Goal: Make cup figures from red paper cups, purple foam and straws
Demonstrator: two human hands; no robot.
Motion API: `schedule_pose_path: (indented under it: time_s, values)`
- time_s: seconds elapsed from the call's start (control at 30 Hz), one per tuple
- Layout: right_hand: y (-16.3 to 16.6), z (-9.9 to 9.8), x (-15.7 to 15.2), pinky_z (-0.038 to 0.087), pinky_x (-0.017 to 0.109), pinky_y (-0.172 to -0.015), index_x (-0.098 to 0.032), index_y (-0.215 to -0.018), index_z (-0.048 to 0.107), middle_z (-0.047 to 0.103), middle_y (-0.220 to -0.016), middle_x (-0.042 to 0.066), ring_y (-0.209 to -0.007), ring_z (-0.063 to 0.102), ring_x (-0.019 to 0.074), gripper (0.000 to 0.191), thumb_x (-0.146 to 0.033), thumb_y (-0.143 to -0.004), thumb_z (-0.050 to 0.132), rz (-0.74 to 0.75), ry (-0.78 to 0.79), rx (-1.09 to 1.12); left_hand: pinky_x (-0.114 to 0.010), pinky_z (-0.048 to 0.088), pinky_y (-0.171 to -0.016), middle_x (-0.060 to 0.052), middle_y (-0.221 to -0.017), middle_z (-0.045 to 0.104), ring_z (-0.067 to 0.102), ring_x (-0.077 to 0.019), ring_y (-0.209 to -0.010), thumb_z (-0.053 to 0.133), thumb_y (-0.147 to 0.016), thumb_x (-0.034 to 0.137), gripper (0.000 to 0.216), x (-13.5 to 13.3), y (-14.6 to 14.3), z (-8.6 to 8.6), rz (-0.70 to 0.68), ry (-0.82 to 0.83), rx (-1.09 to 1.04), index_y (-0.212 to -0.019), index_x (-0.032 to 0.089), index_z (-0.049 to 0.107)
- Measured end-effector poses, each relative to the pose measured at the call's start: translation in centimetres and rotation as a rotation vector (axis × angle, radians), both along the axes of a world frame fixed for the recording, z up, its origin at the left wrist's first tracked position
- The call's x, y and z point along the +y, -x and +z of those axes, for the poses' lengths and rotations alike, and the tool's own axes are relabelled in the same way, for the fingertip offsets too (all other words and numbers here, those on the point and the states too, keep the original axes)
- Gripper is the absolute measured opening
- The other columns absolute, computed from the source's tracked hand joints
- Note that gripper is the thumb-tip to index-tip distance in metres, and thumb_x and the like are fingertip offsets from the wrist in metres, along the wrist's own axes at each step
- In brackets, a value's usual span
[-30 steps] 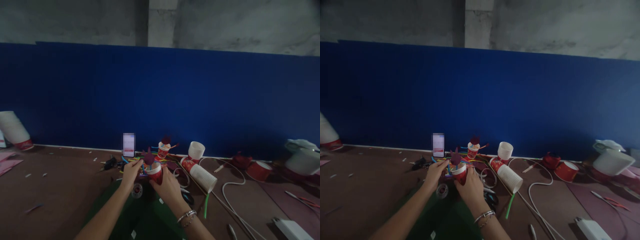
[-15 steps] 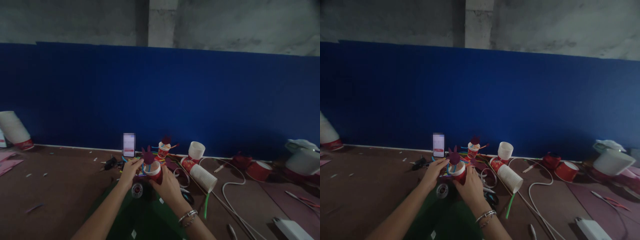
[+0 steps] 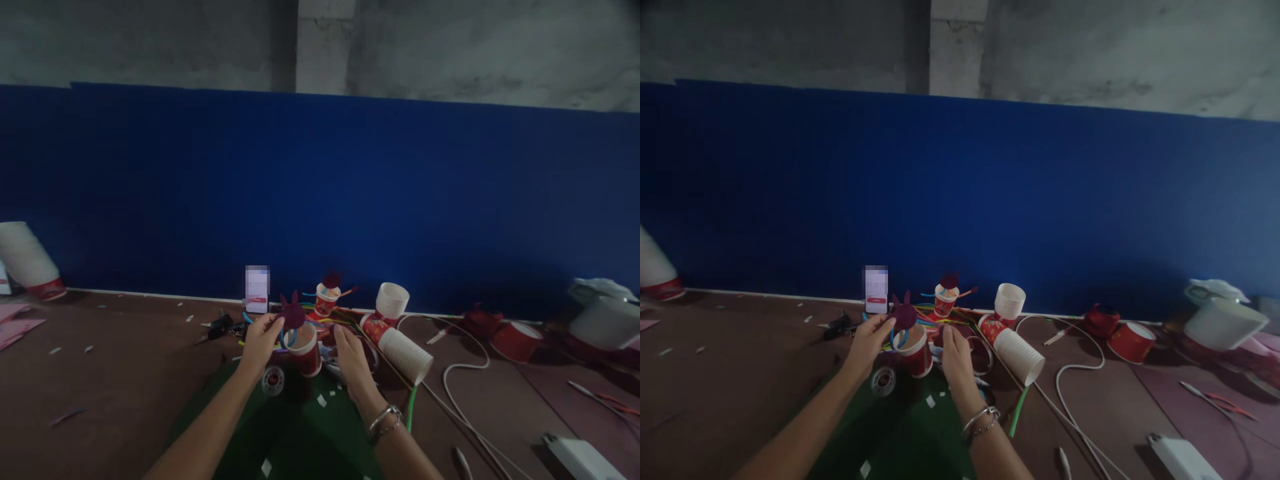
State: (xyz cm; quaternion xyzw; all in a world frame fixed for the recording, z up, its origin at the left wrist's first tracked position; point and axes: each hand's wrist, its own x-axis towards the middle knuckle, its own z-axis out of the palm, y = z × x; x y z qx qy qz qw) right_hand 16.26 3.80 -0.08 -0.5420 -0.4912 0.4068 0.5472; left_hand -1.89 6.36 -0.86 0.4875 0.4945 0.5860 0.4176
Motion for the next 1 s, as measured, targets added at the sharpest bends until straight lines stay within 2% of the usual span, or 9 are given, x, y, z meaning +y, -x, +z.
schedule_pose_path:
  time_s: [0.17,0.27,0.37,0.53,0.67,0.83,1.0]
  values:
    - [-0.6,-0.3,0.6,0.039,0.025,-0.053,-0.014,-0.081,0.07,0.062,-0.067,0.002,-0.058,0.051,0.0155,0.041,-0.052,-0.079,0.054,0.065,-0.153,-0.115,-0.025,0.043,-0.062,-0.002,-0.069,0.066,0.058,-0.0167,-0.066,0.061,-0.072,0.039,0.025,-0.2,-0.2,0.3,-0.182,-0.051,0.097,-0.075,0.014,0.064]
    - [-0.9,-0.1,0.7,0.042,0.027,-0.06,-0.016,-0.075,0.071,0.063,-0.068,0.002,-0.064,0.055,0.0169,0.034,-0.046,-0.081,0.055,0.152,-0.219,-0.167,-0.026,0.043,-0.062,-0.003,-0.07,0.066,0.059,-0.0169,-0.066,0.059,-0.075,0.037,0.024,-0.3,-0.3,0.4,-0.284,-0.074,0.147,-0.079,0.014,0.064]
    - [-1.1,0.2,0.7,0.044,0.028,-0.067,-0.017,-0.074,0.071,0.064,-0.073,0.004,-0.072,0.057,0.0185,0.028,-0.038,-0.082,0.054,0.219,-0.275,-0.207,-0.025,0.042,-0.061,-0.003,-0.069,0.065,0.058,-0.0159,-0.064,0.058,-0.077,0.034,0.021,-0.5,-0.3,0.6,-0.328,-0.085,0.18,-0.079,0.014,0.064]
    - [-1.2,1.3,0.2,0.044,0.026,-0.067,-0.018,-0.068,0.066,0.061,-0.07,0.002,-0.07,0.056,0.0169,0.022,-0.032,-0.082,0.055,0.255,-0.337,-0.28,-0.023,0.04,-0.058,-0.002,-0.067,0.064,0.056,-0.0143,-0.062,0.058,-0.078,0.032,0.019,-1.3,-0.6,1.5,-0.362,-0.09,0.18,-0.077,0.014,0.063]
    - [-1.2,1.9,-0.4,0.041,0.025,-0.061,-0.018,-0.067,0.058,0.056,-0.067,0.001,-0.064,0.052,0.0153,0.019,-0.026,-0.083,0.051,0.218,-0.413,-0.407,-0.022,0.038,-0.054,-0.001,-0.064,0.064,0.055,-0.0133,-0.058,0.059,-0.077,0.032,0.018,-2.2,-1.1,2.3,-0.37,-0.071,0.147,-0.076,0.014,0.064]
    - [-1.1,1.8,-0.5,0.039,0.026,-0.061,-0.019,-0.066,0.049,0.053,-0.067,0.002,-0.064,0.051,0.0161,0.018,-0.022,-0.084,0.046,0.12,-0.498,-0.535,-0.024,0.044,-0.06,-0.003,-0.068,0.068,0.061,-0.0163,-0.064,0.06,-0.076,0.031,0.017,-2.8,-1.9,2.9,-0.326,-0.068,0.121,-0.074,0.015,0.065]
    - [-0.9,1.4,-0.4,0.038,0.027,-0.061,-0.02,-0.067,0.047,0.052,-0.067,0.002,-0.064,0.051,0.0164,0.018,-0.023,-0.084,0.044,0.125,-0.458,-0.552,-0.026,0.047,-0.063,-0.005,-0.069,0.07,0.063,-0.0188,-0.066,0.062,-0.074,0.031,0.017,-2.9,-2.3,2.6,-0.261,-0.055,0.153,-0.071,0.015,0.067]
